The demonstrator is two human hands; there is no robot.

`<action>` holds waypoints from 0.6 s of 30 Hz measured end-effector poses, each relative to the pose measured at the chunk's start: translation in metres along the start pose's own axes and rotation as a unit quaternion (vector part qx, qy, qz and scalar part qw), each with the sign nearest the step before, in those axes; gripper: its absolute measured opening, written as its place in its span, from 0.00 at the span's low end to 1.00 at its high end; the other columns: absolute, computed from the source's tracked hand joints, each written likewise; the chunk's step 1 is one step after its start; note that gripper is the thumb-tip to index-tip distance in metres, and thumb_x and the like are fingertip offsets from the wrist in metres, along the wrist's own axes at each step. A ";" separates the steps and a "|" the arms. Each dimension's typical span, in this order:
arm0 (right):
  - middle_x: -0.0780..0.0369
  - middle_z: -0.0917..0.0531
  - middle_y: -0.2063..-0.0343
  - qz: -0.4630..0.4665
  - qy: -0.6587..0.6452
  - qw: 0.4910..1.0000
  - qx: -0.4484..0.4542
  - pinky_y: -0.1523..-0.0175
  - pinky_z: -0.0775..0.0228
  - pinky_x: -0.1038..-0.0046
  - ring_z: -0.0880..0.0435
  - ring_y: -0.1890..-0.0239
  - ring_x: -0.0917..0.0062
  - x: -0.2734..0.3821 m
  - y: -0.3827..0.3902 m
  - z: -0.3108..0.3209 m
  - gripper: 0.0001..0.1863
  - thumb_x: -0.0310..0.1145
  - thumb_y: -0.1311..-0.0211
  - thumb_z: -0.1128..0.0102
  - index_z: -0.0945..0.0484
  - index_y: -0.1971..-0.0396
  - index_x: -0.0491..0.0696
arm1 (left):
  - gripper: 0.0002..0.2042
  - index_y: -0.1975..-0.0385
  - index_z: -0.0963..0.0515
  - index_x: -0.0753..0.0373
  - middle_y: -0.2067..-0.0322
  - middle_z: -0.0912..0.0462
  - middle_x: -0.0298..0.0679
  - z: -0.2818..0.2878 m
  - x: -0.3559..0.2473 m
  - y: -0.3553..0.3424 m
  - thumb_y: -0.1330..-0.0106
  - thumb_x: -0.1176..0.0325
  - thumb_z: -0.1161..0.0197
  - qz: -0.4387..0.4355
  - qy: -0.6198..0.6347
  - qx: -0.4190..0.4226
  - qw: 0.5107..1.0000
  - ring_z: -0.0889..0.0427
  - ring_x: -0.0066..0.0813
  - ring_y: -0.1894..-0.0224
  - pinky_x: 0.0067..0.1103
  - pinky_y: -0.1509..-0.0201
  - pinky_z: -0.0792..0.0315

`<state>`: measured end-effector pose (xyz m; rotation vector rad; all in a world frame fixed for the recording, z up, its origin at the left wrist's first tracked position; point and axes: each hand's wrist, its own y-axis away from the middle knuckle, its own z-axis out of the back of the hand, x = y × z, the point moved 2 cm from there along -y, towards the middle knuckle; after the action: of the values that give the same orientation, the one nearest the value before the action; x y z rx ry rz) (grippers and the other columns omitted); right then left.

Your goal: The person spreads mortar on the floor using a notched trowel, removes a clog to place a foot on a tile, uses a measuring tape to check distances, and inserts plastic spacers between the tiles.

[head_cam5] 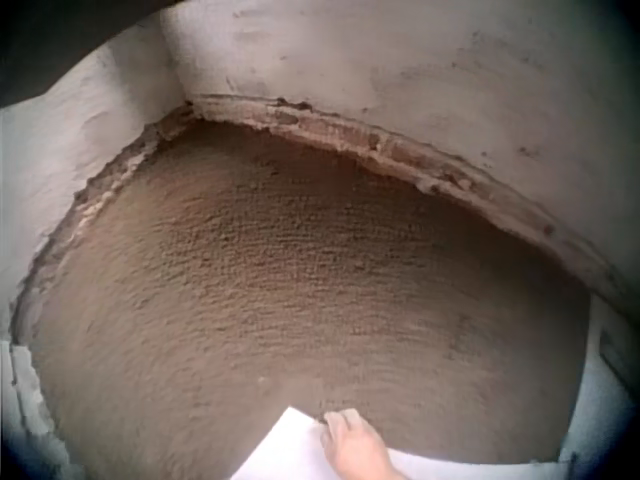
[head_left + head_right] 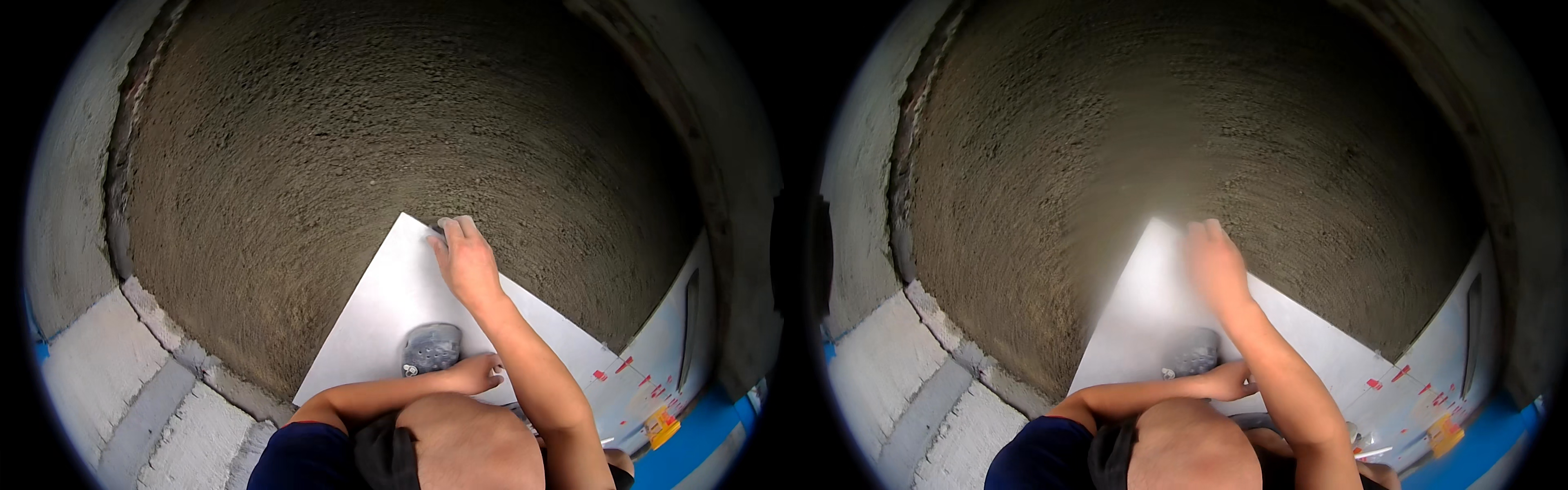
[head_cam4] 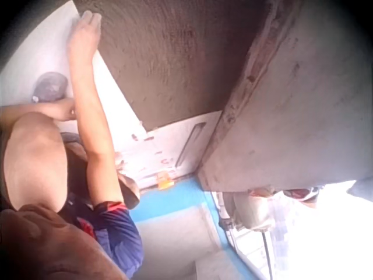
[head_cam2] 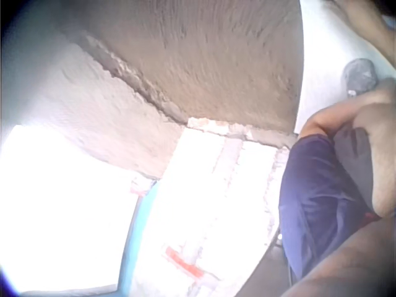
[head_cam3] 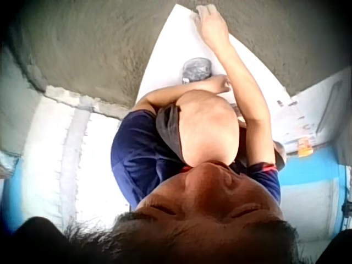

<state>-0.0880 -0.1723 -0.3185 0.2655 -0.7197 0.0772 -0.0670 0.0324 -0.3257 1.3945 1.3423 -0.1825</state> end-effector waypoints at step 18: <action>0.57 0.15 0.71 -0.589 0.046 0.743 -0.314 0.61 0.23 0.68 0.15 0.70 0.70 -0.240 0.575 0.355 0.11 0.34 0.31 0.44 0.19 0.60 0.42 | 0.13 0.49 0.24 0.69 0.59 0.16 0.44 -0.002 0.026 -0.008 0.29 0.70 0.39 0.033 -0.057 0.008 0.998 0.17 0.29 0.58 0.25 0.53 0.22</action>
<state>-0.5873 0.2922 -0.0986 0.0227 -0.3327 -1.3509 -0.0648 0.0469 -0.3490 1.4184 1.2027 -0.2259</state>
